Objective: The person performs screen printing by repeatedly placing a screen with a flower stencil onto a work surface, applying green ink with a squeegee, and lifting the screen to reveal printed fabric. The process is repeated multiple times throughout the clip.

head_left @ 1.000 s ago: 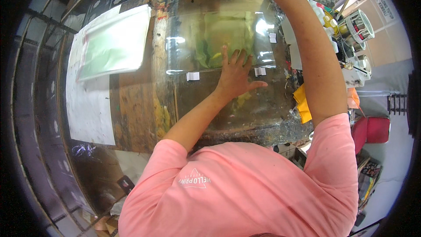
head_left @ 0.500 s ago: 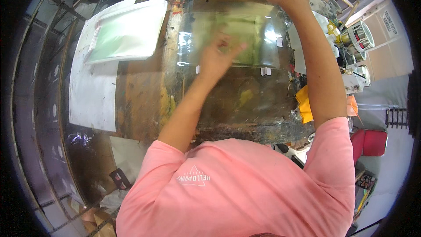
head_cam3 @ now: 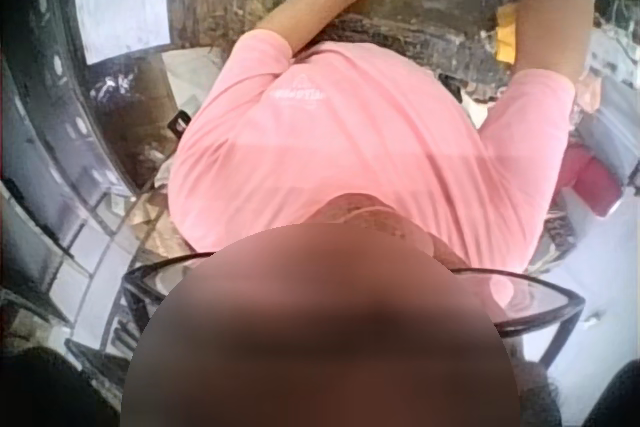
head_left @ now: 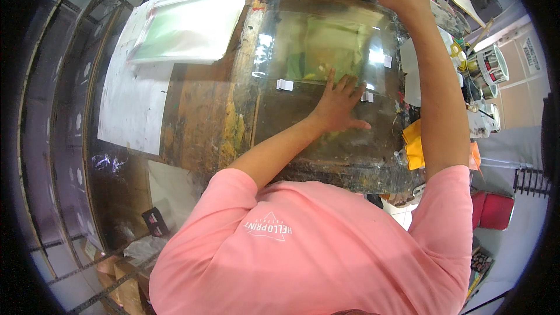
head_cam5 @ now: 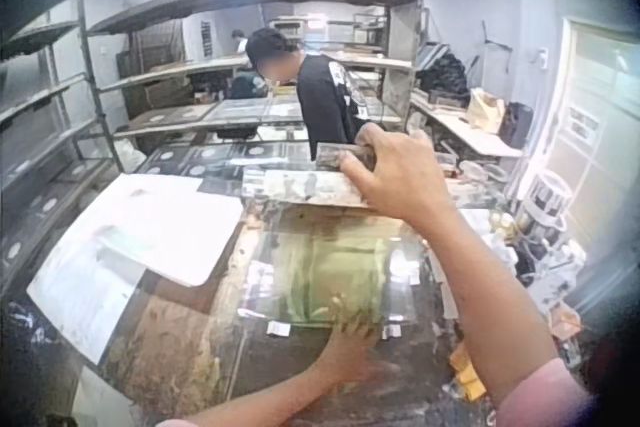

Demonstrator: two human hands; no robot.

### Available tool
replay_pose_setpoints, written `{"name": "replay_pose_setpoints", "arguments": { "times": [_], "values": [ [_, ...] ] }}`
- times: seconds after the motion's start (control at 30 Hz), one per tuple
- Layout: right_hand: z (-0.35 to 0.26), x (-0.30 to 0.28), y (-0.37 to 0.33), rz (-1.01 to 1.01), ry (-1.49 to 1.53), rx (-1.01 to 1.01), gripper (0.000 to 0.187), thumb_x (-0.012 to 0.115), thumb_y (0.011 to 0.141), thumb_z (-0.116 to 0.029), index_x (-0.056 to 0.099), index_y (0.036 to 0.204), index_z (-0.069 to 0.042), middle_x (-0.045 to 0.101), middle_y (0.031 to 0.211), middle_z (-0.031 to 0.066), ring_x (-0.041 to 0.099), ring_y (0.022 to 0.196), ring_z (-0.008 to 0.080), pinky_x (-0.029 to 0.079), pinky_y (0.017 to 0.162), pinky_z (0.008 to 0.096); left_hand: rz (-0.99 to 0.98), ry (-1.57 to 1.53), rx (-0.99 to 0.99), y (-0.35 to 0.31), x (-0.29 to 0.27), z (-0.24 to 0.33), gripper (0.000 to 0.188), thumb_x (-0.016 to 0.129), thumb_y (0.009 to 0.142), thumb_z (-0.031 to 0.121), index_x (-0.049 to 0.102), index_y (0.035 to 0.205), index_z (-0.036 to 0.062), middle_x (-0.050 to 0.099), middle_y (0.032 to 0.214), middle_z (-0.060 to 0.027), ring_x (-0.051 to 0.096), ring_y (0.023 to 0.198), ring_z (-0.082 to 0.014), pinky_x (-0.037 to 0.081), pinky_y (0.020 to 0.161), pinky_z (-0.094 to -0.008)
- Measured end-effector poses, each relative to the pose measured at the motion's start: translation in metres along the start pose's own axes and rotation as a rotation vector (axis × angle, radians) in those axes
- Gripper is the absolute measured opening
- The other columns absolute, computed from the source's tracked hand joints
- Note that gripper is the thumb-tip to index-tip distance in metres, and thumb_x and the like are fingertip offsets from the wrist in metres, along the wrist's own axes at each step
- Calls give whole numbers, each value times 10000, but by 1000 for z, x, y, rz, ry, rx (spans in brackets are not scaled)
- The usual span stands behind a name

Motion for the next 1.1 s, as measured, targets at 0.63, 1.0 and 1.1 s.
{"name": "replay_pose_setpoints", "arguments": {
  "times": [0.63, 1.0, 1.1],
  "values": [
    [-11, 25, -78, -158, -48, -48, 603, 644, 994, -517, 632, 1365, -42, 742, 938, 174, 695, 981, 405, 499, 918, 521, 480, -930, -645, -18, -207, -127, 941, 977, 741, 458, 589, 1361, -134, 739, 1165, -207, 724, 1094, -268, 596, 938, -390],
    [-18, 84, -223, -750, 314, 86, 385, 699, 978, -483, 745, 1085, -117, 728, 943, 150, 714, 915, 373, 569, 776, 508, 121, -56, -705, -105, -95, -125, 1189, 903, 572, 779, 642, 1472, 48, 538, 1228, -118, 458, 1205, -311, 291, 1104, -523],
    [-29, 90, -241, -607, 230, 40, 333, 759, 942, -408, 743, 1111, -121, 711, 982, 101, 702, 922, 332, 587, 768, 465, 159, -80, -659, -106, -92, -126, 1176, 898, 574, 779, 652, 1453, 37, 560, 1209, -115, 485, 1188, -318, 317, 1080, -506]
  ]
}}
Point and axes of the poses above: each hand's wrist, its own y-axis towards the middle knuckle, its own x-axis out of the palm, z = x × y, the point moved 4 cm from there along y, towards the middle knuckle
